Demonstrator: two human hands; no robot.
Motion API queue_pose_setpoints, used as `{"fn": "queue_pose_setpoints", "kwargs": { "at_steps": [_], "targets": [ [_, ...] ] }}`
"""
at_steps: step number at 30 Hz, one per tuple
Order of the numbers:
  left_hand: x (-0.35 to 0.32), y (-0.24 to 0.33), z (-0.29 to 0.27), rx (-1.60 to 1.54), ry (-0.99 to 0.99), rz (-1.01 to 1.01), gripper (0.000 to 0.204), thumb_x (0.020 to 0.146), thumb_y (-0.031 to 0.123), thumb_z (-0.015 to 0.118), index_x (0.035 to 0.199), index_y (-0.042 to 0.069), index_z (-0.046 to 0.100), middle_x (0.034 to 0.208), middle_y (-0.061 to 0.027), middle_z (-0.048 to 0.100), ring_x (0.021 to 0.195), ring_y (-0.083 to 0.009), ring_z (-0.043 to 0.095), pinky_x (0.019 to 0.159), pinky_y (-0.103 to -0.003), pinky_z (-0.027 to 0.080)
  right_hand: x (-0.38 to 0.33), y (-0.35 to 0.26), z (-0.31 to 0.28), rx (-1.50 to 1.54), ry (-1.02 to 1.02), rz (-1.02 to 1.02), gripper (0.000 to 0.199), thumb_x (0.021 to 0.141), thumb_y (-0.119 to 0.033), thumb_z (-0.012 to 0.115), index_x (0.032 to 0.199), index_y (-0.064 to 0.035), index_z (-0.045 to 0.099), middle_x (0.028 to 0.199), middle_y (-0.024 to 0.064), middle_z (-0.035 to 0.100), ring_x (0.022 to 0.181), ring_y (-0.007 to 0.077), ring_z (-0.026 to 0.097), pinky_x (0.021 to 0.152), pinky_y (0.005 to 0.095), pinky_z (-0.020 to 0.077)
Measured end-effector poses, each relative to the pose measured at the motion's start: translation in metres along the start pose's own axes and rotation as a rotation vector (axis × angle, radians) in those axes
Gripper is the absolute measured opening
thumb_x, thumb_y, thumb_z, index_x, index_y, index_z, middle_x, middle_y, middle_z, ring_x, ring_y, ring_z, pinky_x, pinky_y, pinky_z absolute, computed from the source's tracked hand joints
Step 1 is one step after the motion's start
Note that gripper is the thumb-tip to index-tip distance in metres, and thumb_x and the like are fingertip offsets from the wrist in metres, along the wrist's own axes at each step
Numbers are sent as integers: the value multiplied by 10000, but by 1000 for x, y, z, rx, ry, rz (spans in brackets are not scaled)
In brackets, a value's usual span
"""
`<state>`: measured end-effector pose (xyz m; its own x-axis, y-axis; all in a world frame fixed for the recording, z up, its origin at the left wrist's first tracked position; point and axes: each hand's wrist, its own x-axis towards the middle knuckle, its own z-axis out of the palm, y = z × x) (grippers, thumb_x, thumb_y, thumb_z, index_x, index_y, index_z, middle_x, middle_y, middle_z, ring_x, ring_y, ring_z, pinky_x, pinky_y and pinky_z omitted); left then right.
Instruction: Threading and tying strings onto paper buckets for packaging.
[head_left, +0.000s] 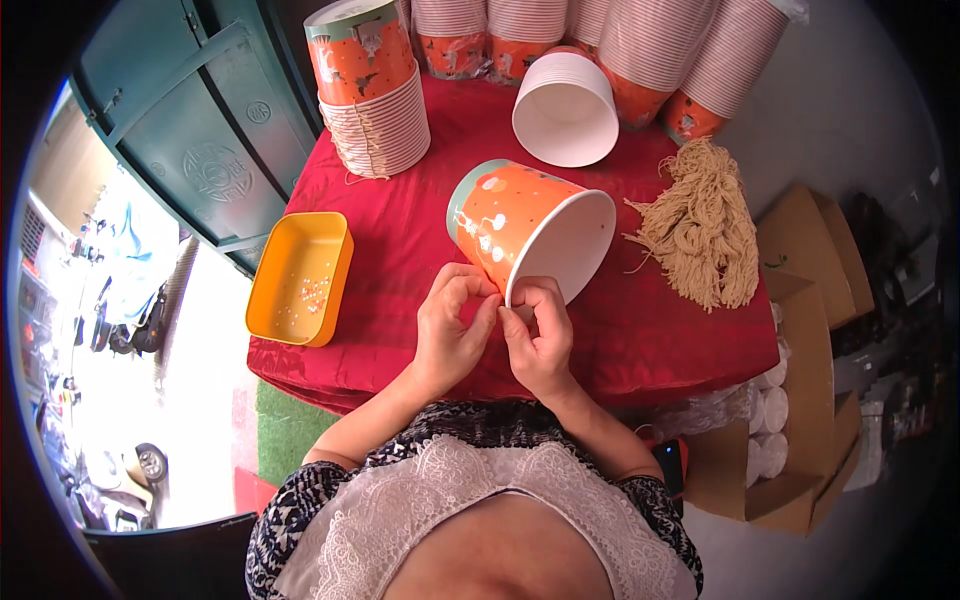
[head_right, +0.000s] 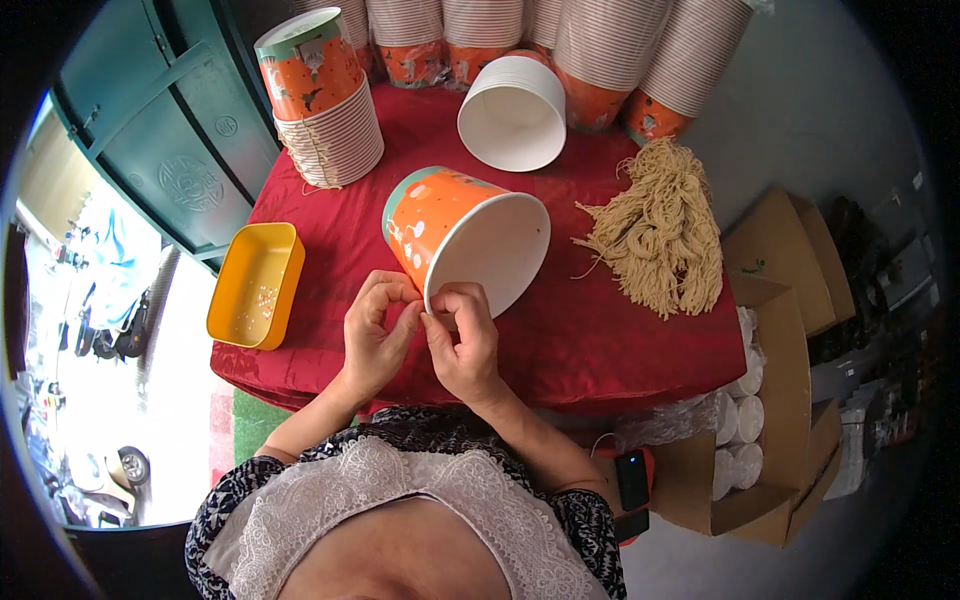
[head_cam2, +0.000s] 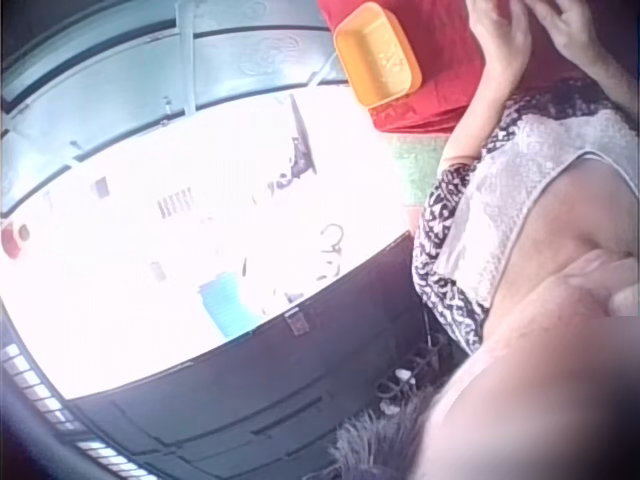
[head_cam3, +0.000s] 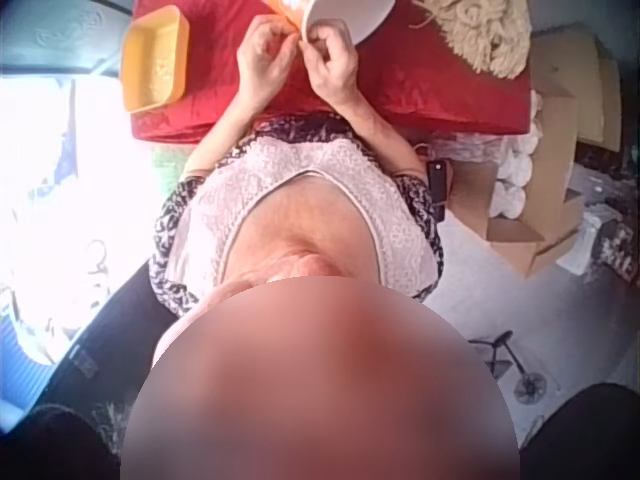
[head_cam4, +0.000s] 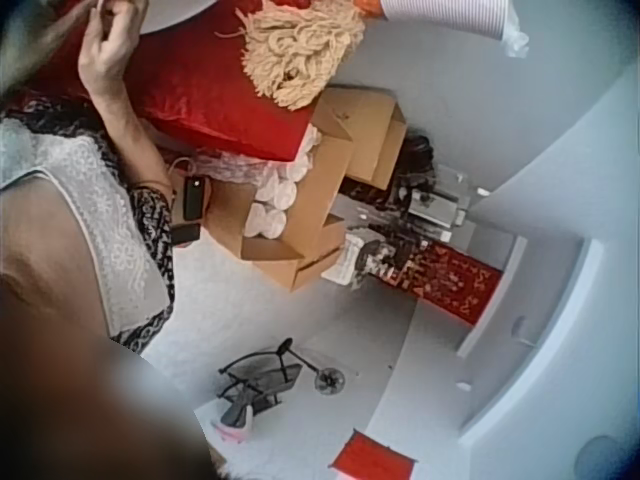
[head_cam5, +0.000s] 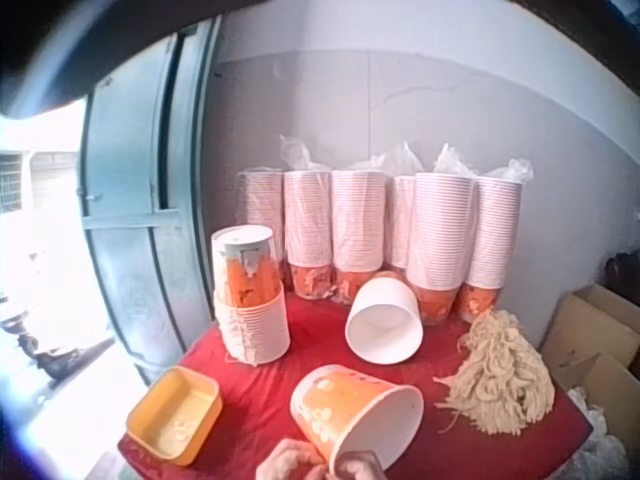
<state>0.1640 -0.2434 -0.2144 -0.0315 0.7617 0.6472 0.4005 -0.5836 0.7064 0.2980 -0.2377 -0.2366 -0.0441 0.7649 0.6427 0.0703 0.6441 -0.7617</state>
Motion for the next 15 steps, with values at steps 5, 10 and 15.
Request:
{"fn": "queue_pose_setpoints", "kwargs": {
  "at_steps": [5, 10, 15],
  "targets": [
    [4, 2, -9, 16, 11, -16, 158, 764, -92, 661, 863, 5, 585, 855, -124, 597, 794, -254, 619, 700, -320, 504, 16, -7, -4, -373, 29, -266, 186, 803, 49, 663, 949, -4, 562, 932, 142, 566, 874, 345, 564, 745, 427, 471],
    [21, -8, -54, 187, 162, -26, 131, 792, -79, 641, 849, 11, 566, 859, -79, 582, 750, -192, 574, 654, -278, 465, 50, -16, -19, -701, 17, -487, 126, 801, -18, 640, 914, -46, 589, 928, 86, 558, 856, 277, 562, 755, 402, 444],
    [23, -47, -157, 656, 239, -87, 93, 828, -44, 616, 912, -10, 597, 836, -110, 617, 776, -237, 616, 747, -318, 493, 69, -25, -9, -705, -130, -598, 110, 786, -89, 608, 885, -46, 587, 931, 82, 547, 903, 268, 562, 798, 400, 458]
  ]
}}
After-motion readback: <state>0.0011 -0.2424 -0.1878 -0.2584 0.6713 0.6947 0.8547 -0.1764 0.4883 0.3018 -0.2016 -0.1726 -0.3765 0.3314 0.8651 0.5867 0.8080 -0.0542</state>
